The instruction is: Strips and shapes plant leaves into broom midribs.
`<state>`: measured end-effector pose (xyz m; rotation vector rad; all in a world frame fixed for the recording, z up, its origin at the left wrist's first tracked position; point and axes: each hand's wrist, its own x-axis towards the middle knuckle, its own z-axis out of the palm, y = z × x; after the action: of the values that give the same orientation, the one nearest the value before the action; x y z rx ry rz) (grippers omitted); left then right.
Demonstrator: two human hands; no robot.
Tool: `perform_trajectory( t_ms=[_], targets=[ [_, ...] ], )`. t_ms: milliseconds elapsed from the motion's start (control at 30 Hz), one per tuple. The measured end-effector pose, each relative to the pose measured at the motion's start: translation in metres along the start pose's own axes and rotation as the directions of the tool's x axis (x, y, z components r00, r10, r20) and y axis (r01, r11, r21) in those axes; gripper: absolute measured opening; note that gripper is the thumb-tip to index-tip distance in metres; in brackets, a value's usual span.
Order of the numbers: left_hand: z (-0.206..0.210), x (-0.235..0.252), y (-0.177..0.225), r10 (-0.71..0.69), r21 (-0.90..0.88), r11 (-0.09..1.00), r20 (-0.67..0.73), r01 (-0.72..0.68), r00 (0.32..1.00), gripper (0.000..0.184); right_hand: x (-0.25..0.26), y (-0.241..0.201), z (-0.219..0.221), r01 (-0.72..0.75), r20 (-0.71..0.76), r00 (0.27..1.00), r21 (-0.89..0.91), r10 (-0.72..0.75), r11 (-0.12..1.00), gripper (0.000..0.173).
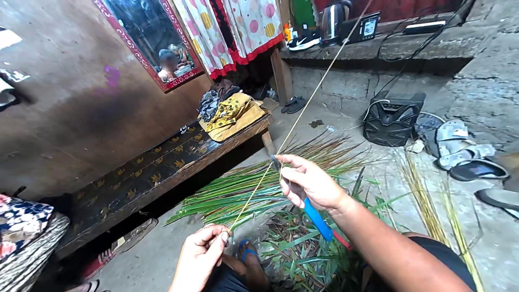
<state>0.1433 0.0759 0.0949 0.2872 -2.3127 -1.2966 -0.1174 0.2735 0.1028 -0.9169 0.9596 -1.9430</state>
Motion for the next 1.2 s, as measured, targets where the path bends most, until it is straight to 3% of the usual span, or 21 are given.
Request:
perform_trajectory(
  t_ms=[300,567,800,1000,1200],
  targets=[
    [-0.012,-0.013,-0.008,-0.059,-0.036,0.997,0.059,0.061,0.997,0.015,0.002,-0.022,-0.025,0.127,-0.204,0.971,0.009,-0.123,0.992,0.036],
    [-0.005,-0.003,-0.001,-0.055,-0.108,0.992,0.092,0.065,0.994,0.016,-0.002,-0.001,0.002,-0.040,0.073,0.997,0.005,0.040,0.999,0.038],
    [-0.002,-0.006,-0.005,-0.096,-0.134,0.986,0.044,0.102,0.994,0.013,0.000,0.010,0.008,-0.112,-0.050,0.992,-0.001,0.112,0.994,0.032],
    [0.002,-0.006,-0.008,-0.105,-0.142,0.984,0.039,0.109,0.994,0.013,-0.003,0.026,0.021,-0.178,0.038,0.983,-0.025,0.179,0.984,0.025],
    [0.001,-0.006,-0.008,-0.046,-0.045,0.998,-0.065,0.043,0.997,0.009,-0.001,0.027,0.021,-0.132,0.007,0.991,-0.063,0.132,0.989,0.031]
  ],
)
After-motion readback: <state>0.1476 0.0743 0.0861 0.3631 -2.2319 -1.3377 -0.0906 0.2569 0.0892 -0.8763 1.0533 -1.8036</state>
